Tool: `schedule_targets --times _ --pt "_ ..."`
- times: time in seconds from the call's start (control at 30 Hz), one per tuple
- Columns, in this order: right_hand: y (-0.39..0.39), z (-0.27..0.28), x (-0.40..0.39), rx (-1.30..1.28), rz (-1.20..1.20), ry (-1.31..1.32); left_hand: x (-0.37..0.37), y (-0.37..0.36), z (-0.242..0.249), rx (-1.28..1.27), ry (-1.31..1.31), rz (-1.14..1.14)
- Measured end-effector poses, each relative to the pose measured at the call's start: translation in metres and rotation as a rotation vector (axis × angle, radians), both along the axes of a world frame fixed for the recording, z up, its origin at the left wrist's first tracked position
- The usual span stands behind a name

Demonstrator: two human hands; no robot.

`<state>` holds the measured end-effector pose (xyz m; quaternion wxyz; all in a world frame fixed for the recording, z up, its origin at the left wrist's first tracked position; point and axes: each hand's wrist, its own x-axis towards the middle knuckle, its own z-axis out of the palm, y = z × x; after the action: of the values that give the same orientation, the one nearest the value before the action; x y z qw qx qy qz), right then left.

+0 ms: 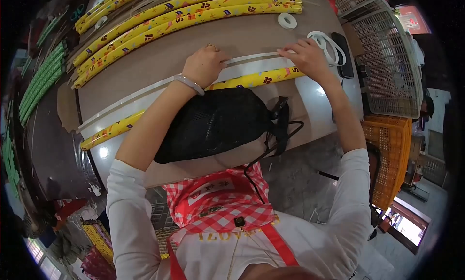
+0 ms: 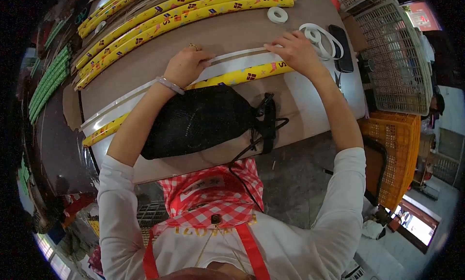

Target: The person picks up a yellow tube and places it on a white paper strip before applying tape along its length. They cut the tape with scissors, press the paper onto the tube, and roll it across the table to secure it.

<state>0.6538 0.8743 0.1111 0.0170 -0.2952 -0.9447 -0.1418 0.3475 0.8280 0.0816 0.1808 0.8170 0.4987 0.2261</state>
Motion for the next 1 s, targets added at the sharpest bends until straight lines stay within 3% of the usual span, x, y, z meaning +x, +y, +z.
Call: schedule_targets --times 0.13,0.23,0.3,0.43,0.5,0.63,0.83,0.9,1.0 --pt "0.003 0.007 -0.002 0.085 0.081 -0.064 0.000 0.001 -0.001 -0.003 0.012 -0.006" --pt "0.004 0.008 -0.002 -0.032 0.000 -0.011 0.000 0.001 -0.002 -0.009 0.017 0.002" --pt "0.008 0.002 -0.002 -0.323 -0.369 0.283 0.000 0.001 -0.001 -0.005 0.007 0.006" --pt "0.007 -0.002 -0.007 -0.515 -0.508 0.483 0.000 0.000 -0.001 -0.006 0.004 0.000" --pt "0.002 -0.003 -0.016 -0.232 -0.179 0.325 0.000 0.000 -0.001 -0.003 0.005 0.001" --pt "-0.009 0.006 -0.037 -0.265 -0.126 0.244 0.000 -0.001 0.003 -0.020 0.024 0.005" --pt "-0.010 0.007 -0.038 -0.022 0.055 -0.040 0.000 0.001 -0.003 -0.008 0.004 0.001" --pt "-0.014 0.009 -0.039 -0.388 -0.181 0.334 0.000 0.002 -0.004 -0.006 0.019 -0.003" --pt "-0.008 0.005 -0.030 -0.542 -0.354 0.402 -0.001 0.001 -0.003 -0.007 0.033 -0.010"
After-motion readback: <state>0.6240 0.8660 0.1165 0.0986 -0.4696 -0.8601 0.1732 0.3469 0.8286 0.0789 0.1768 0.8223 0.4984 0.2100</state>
